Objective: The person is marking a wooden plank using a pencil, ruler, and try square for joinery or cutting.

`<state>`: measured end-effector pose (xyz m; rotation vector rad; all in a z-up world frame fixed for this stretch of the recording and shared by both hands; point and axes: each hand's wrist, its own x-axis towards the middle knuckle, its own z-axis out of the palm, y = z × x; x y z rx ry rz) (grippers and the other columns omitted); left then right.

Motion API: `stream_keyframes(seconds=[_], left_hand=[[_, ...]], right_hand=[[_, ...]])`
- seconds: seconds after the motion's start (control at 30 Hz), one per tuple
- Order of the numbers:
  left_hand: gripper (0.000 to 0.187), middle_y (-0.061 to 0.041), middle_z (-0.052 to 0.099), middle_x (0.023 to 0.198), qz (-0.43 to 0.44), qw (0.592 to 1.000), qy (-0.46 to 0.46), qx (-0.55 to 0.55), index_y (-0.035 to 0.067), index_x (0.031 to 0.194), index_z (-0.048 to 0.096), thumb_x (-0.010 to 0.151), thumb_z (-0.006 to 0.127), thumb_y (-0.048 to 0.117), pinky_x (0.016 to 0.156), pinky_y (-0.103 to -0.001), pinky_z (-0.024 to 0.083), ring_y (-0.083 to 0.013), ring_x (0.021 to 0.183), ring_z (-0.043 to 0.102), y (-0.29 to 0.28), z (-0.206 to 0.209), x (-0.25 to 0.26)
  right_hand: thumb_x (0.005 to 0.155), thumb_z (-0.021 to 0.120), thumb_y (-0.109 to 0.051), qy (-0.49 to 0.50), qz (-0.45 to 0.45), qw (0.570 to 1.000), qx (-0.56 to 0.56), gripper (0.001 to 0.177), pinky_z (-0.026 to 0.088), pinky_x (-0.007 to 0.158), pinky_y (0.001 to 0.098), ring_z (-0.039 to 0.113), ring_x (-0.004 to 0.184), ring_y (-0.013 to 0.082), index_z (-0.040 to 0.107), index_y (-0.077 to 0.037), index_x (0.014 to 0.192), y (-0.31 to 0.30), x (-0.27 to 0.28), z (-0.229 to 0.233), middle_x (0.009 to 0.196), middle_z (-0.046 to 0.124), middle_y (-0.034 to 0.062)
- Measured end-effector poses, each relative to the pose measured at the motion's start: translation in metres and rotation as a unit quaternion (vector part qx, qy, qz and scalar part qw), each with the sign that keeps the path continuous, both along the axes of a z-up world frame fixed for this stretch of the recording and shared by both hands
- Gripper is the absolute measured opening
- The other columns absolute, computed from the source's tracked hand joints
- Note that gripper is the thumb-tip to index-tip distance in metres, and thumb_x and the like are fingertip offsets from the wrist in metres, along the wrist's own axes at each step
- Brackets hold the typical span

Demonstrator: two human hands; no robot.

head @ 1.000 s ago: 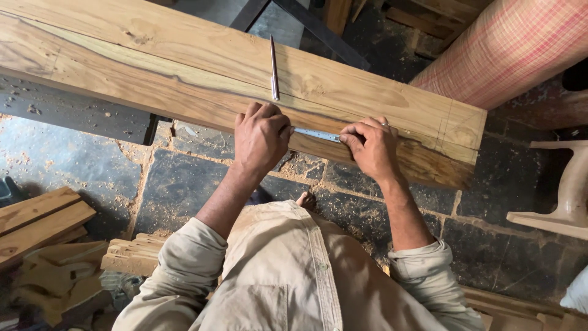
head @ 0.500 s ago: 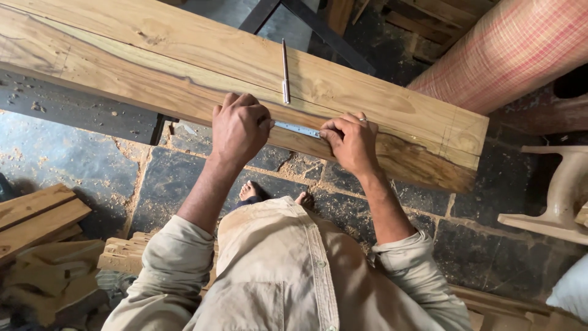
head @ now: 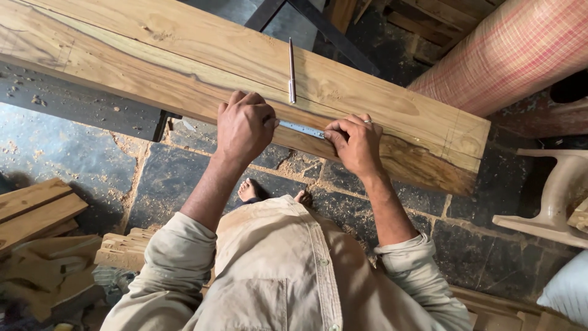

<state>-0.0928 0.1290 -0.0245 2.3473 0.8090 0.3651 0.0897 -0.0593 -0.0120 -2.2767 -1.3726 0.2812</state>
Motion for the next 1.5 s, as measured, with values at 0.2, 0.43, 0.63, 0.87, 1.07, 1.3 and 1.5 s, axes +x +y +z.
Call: stream_keyframes(seconds=[0.2, 0.43, 0.63, 0.87, 1.07, 1.3, 1.5], left_hand=[[0.012, -0.004, 0.074, 0.105, -0.004, 1.0, 0.011, 0.014, 0.014, 0.085, 0.081, 0.084, 0.08, 0.026, 0.084, -0.047, 0.046, -0.0249, 0.106, 0.061, 0.005, -0.004, 0.003], [0.013, -0.003, 0.074, 0.1, -0.043, 0.997, 0.057, 0.005, 0.013, 0.088, 0.081, 0.086, 0.079, 0.025, 0.082, -0.045, 0.047, -0.0244, 0.102, 0.061, 0.013, 0.012, 0.012], [0.014, -0.004, 0.073, 0.101, -0.039, 0.998, 0.04, 0.009, 0.013, 0.086, 0.081, 0.082, 0.08, 0.026, 0.079, -0.047, 0.047, -0.0261, 0.102, 0.061, 0.01, 0.006, 0.008], [0.013, -0.004, 0.073, 0.102, -0.051, 0.997, 0.052, 0.012, 0.013, 0.086, 0.081, 0.084, 0.078, 0.025, 0.081, -0.047, 0.048, -0.0269, 0.103, 0.061, 0.013, 0.012, 0.01], [0.012, -0.004, 0.073, 0.102, -0.038, 0.999, 0.034, 0.004, 0.013, 0.086, 0.081, 0.082, 0.079, 0.025, 0.083, -0.048, 0.047, -0.0272, 0.106, 0.061, 0.009, 0.011, 0.006], [0.011, -0.003, 0.072, 0.102, -0.019, 1.0, 0.015, -0.003, 0.014, 0.086, 0.08, 0.085, 0.078, 0.025, 0.085, -0.047, 0.046, -0.0255, 0.105, 0.061, 0.0, 0.003, 0.004], [0.012, -0.003, 0.072, 0.103, -0.007, 1.0, 0.015, -0.004, 0.013, 0.086, 0.08, 0.084, 0.078, 0.024, 0.086, -0.048, 0.045, -0.0253, 0.107, 0.06, -0.004, 0.011, 0.004]], right_hand=[[0.084, 0.086, -0.023, -0.009, 0.006, 1.0, 0.011, 0.01, 0.045, 0.081, 0.0388, 0.061, 0.084, 0.0184, 0.081, -0.014, 0.088, -0.007, 0.006, -0.019, 0.086, 0.076, -0.001], [0.087, 0.086, -0.025, -0.002, 0.005, 1.0, 0.004, 0.012, 0.045, 0.078, 0.0374, 0.06, 0.081, 0.0179, 0.081, -0.014, 0.091, -0.008, 0.01, -0.021, 0.087, 0.076, -0.001], [0.086, 0.085, -0.027, 0.001, 0.002, 1.0, 0.002, 0.014, 0.046, 0.082, 0.0381, 0.061, 0.088, 0.0191, 0.081, -0.014, 0.091, -0.007, 0.008, -0.018, 0.089, 0.076, -0.0004], [0.086, 0.085, -0.024, -0.002, 0.0, 1.0, 0.001, 0.013, 0.046, 0.082, 0.0396, 0.062, 0.087, 0.0208, 0.08, -0.013, 0.09, -0.003, 0.005, -0.008, 0.089, 0.076, 0.0005], [0.085, 0.084, -0.023, -0.023, 0.001, 1.0, -0.009, 0.011, 0.043, 0.083, 0.0419, 0.063, 0.089, 0.0229, 0.08, -0.014, 0.089, 0.0, 0.001, 0.0, 0.09, 0.076, 0.0007], [0.085, 0.086, -0.024, 0.002, -0.005, 1.0, -0.011, 0.012, 0.046, 0.082, 0.0389, 0.062, 0.085, 0.0204, 0.082, -0.015, 0.091, -0.008, 0.008, -0.024, 0.088, 0.077, -0.0005], [0.085, 0.085, -0.023, -0.002, -0.003, 1.0, 0.0, 0.011, 0.047, 0.082, 0.039, 0.062, 0.088, 0.0213, 0.081, -0.014, 0.091, -0.001, 0.002, -0.005, 0.089, 0.076, 0.0004]])
